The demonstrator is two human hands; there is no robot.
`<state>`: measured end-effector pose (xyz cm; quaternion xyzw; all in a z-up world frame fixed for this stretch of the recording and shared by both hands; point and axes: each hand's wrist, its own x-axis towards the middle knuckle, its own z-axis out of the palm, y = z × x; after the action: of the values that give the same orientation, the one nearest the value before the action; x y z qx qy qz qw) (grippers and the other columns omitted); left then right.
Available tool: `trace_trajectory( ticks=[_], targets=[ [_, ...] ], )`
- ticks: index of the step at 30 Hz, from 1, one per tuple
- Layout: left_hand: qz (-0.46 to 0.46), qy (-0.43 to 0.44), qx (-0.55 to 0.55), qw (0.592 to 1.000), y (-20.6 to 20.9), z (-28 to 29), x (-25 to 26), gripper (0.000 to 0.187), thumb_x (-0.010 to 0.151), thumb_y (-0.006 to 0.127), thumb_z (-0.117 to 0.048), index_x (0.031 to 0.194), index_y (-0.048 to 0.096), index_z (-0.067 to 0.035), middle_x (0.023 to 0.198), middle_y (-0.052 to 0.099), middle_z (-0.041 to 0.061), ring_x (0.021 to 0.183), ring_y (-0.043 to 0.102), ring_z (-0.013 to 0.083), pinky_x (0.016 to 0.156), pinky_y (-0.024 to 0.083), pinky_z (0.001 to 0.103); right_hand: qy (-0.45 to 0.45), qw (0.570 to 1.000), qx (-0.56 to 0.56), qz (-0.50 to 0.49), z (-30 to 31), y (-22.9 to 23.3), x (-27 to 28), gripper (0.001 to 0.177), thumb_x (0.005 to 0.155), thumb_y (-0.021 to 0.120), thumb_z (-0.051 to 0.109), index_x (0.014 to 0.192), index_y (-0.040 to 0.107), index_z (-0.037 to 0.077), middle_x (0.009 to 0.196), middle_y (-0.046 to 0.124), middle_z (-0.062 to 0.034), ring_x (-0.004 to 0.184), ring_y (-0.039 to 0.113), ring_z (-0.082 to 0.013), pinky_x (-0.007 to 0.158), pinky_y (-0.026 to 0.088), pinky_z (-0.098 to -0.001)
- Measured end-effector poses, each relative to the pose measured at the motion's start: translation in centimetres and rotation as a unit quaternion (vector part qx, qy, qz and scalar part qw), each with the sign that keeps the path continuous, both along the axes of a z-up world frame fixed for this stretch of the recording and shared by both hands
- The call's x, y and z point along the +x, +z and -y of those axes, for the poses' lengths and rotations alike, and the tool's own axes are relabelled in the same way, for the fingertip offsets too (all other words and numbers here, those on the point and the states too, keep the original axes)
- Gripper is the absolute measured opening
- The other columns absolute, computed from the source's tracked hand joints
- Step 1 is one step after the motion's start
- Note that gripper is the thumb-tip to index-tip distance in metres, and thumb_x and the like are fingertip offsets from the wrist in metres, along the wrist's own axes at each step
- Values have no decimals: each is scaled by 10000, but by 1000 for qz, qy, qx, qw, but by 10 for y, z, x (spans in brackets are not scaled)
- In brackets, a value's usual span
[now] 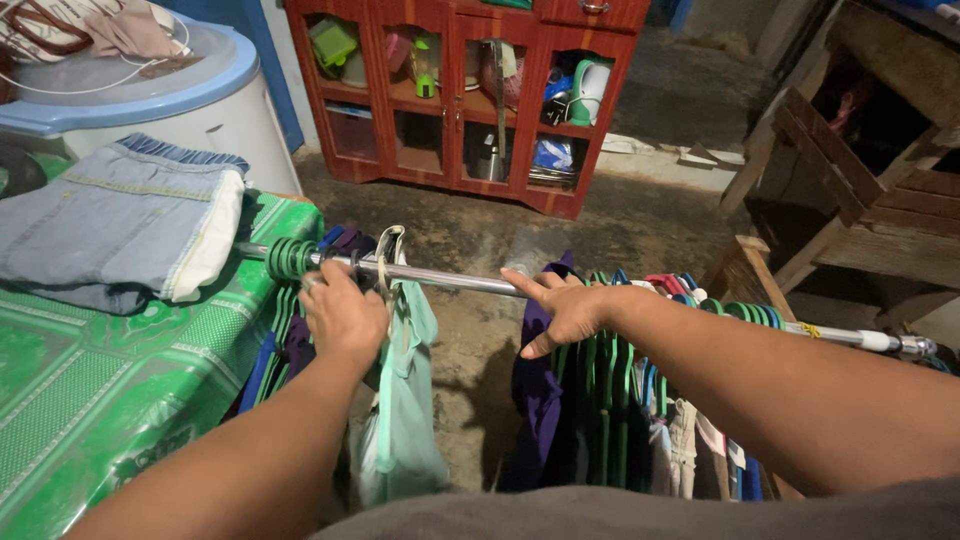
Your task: The person hangs a pair of beige shorts on a hanger and places it on a clothes rack. Then, the person picks up a light green t-shirt from a laundry basket, puts it on a hanger, and hangs it on the rack. Finally, the person gathers a pile of folded clothes from a table and places them into the laundry basket.
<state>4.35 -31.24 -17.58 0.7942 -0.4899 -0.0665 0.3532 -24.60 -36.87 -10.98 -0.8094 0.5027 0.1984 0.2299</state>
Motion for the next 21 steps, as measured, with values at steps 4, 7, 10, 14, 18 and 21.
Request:
trace_trajectory(
  ticks=[4, 7, 10, 14, 18, 21],
  targets=[
    [45, -68, 5, 997, 19, -3, 3, 749, 814, 738, -205, 1495, 434, -271, 1558, 322, 207, 1397, 324, 461, 1094, 385, 558, 2, 1000, -1, 0, 1, -2, 0, 1308, 713, 807, 616, 1606, -137, 468, 1705, 102, -112, 1568, 93, -416, 1221, 205, -636],
    [124, -157, 89, 976, 17, -1, 7, 740, 881, 712, -274, 1530, 372, -380, 1668, 213, 139, 1502, 229, 387, 1148, 343, 543, 12, 1000, -7, 8, 4, -4, -2, 1318, 701, 810, 621, 1607, -132, 457, 1696, 127, -122, 1562, 118, -418, 1220, 226, -621],
    [166, -193, 163, 953, 12, -1, 7, 797, 913, 677, -277, 1578, 244, -345, 1700, 130, 87, 1559, 128, 329, 1179, 281, 558, 17, 1000, -10, 18, 4, -5, -3, 1318, 699, 819, 614, 1611, -119, 452, 1697, 123, -124, 1561, 112, -424, 1220, 221, -621],
    [187, -202, 179, 945, 13, 2, 8, 863, 917, 659, -267, 1630, 175, -234, 1707, 90, 94, 1580, 108, 336, 1198, 267, 561, 11, 1000, -2, 21, 3, -4, -3, 1320, 693, 822, 599, 1612, -115, 455, 1701, 117, -109, 1561, 104, -424, 1221, 220, -621],
    [169, -187, 221, 942, 11, 6, 10, 925, 870, 636, -195, 1628, 107, -200, 1720, -99, 134, 1580, 41, 307, 1224, 200, 534, 6, 1000, 5, 17, 3, -3, -2, 1310, 709, 819, 594, 1609, -123, 456, 1705, 97, -109, 1570, 72, -416, 1220, 205, -638],
    [162, -177, 217, 946, 2, 16, 12, 931, 868, 575, -132, 1642, 58, -144, 1710, -124, 173, 1581, 5, 328, 1228, 156, 543, -2, 1000, 11, 14, 3, -4, -1, 1304, 712, 820, 583, 1606, -122, 460, 1704, 103, -101, 1570, 79, -412, 1221, 211, -636]
  ],
)
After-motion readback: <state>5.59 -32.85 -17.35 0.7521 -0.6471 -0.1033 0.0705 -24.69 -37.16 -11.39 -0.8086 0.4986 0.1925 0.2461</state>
